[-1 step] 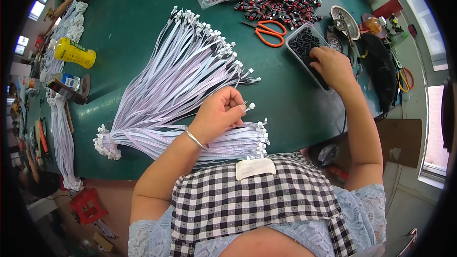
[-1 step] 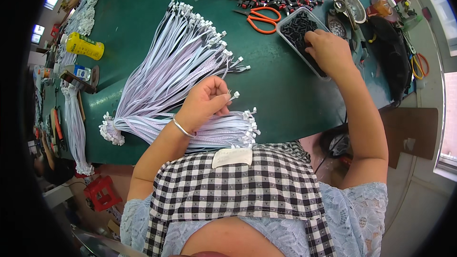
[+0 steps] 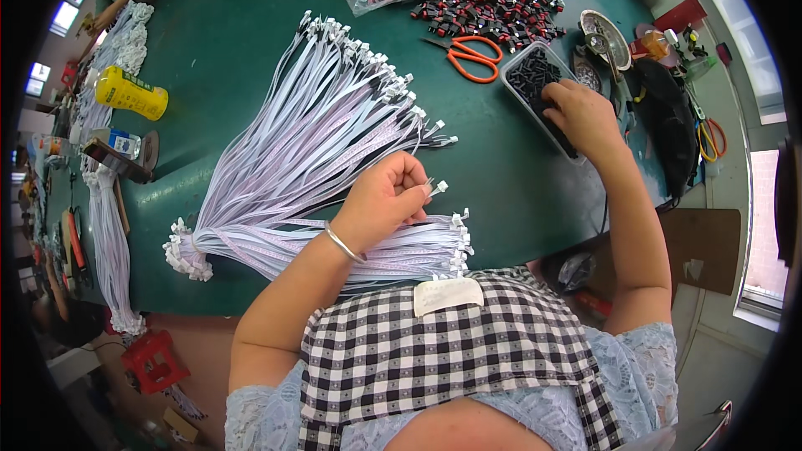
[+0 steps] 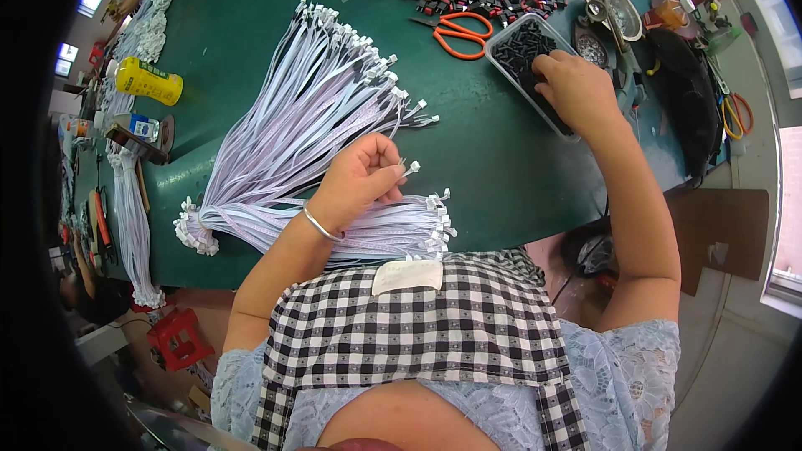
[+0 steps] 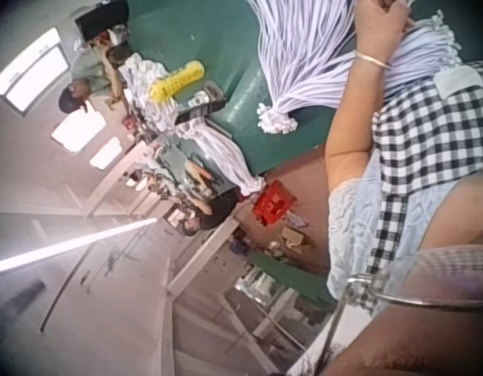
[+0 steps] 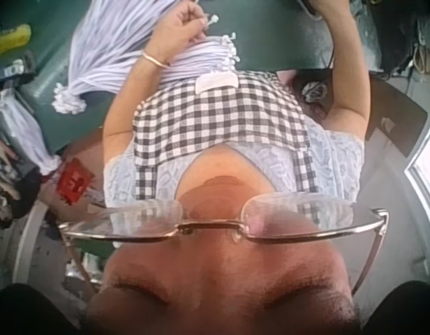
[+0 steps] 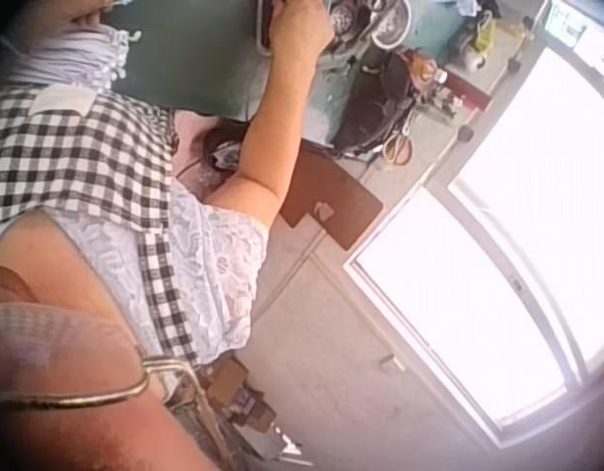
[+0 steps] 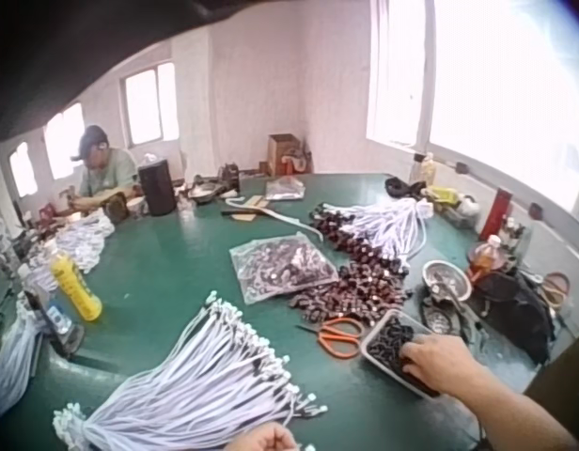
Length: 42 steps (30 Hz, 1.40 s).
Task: The person sits at a green workbench and repeatedly picks up small black plastic connectors from a container. They insert the connectors into the ends of white and purple striped cables, then place the finished cables into a growing pile on the table.
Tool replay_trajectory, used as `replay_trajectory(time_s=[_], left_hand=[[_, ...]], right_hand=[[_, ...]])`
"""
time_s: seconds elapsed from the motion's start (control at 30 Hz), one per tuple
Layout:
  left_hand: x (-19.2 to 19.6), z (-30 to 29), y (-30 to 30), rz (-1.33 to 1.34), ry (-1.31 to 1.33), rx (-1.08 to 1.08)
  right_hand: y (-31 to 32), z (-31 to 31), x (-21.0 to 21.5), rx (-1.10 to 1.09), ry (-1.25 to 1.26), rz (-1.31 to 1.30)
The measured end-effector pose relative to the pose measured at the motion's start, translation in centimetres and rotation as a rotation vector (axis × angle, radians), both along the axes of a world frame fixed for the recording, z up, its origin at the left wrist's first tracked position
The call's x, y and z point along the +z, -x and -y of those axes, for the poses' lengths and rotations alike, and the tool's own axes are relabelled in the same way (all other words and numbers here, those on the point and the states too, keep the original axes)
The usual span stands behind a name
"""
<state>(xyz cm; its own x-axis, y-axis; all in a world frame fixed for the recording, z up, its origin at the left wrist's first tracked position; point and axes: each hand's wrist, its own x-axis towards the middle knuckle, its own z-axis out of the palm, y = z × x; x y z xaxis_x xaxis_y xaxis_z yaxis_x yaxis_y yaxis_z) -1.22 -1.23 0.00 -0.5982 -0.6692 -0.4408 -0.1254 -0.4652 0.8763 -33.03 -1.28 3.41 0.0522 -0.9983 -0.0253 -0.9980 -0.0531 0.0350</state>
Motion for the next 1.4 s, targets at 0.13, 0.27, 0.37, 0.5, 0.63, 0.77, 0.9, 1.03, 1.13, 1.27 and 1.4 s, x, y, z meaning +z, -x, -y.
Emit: replay_trajectory(time_s=[0.13, 0.27, 0.37, 0.5, 0.63, 0.77, 0.9, 1.03, 1.13, 1.27, 1.4], left_hand=[[0.1, 0.0, 0.1, -0.019, 0.004, -0.002], [0.0, 0.0, 0.0, -0.045, 0.008, -0.007], [0.1, 0.0, 0.0, -0.035, 0.017, -0.009], [0.0, 0.0, 0.1, -0.026, 0.041, -0.022], [0.3, 0.0, 0.2, 0.025, 0.054, -0.045], [0.1, 0.1, 0.0, 0.057, 0.043, -0.061], [0.0, 0.0, -0.1, 0.017, 0.026, -0.044], [-0.1, 0.0, -0.1, 0.000, 0.030, -0.047], [0.1, 0.1, 0.0, 0.001, 0.040, -0.047], [0.1, 0.0, 0.0, 0.013, 0.071, -0.055], [-0.4, 0.0, -0.1, -0.002, 0.070, -0.066]], right_hand=[[0.4, 0.2, -0.4, 0.027, -0.028, -0.016], [0.8, 0.0, -0.6, 0.022, 0.021, 0.070], [0.6, 0.0, 0.4, 0.002, 0.112, 0.102], [1.1, 0.3, 0.5, -0.009, 0.081, 0.148], [1.5, 0.1, -0.1, 0.033, 0.109, 0.209], [-2.0, -1.2, 2.0, -0.152, 0.044, 0.779], [-5.9, -3.4, 0.7, 0.077, -0.019, 0.928], [-7.5, -4.2, -1.4, 0.200, 0.071, 0.692], [-7.4, -4.4, -2.4, 0.201, 0.152, 0.564], [-7.6, -4.6, -2.8, 0.234, 0.056, 0.474], [-8.5, -4.3, -0.7, 0.070, -0.146, 0.855]])
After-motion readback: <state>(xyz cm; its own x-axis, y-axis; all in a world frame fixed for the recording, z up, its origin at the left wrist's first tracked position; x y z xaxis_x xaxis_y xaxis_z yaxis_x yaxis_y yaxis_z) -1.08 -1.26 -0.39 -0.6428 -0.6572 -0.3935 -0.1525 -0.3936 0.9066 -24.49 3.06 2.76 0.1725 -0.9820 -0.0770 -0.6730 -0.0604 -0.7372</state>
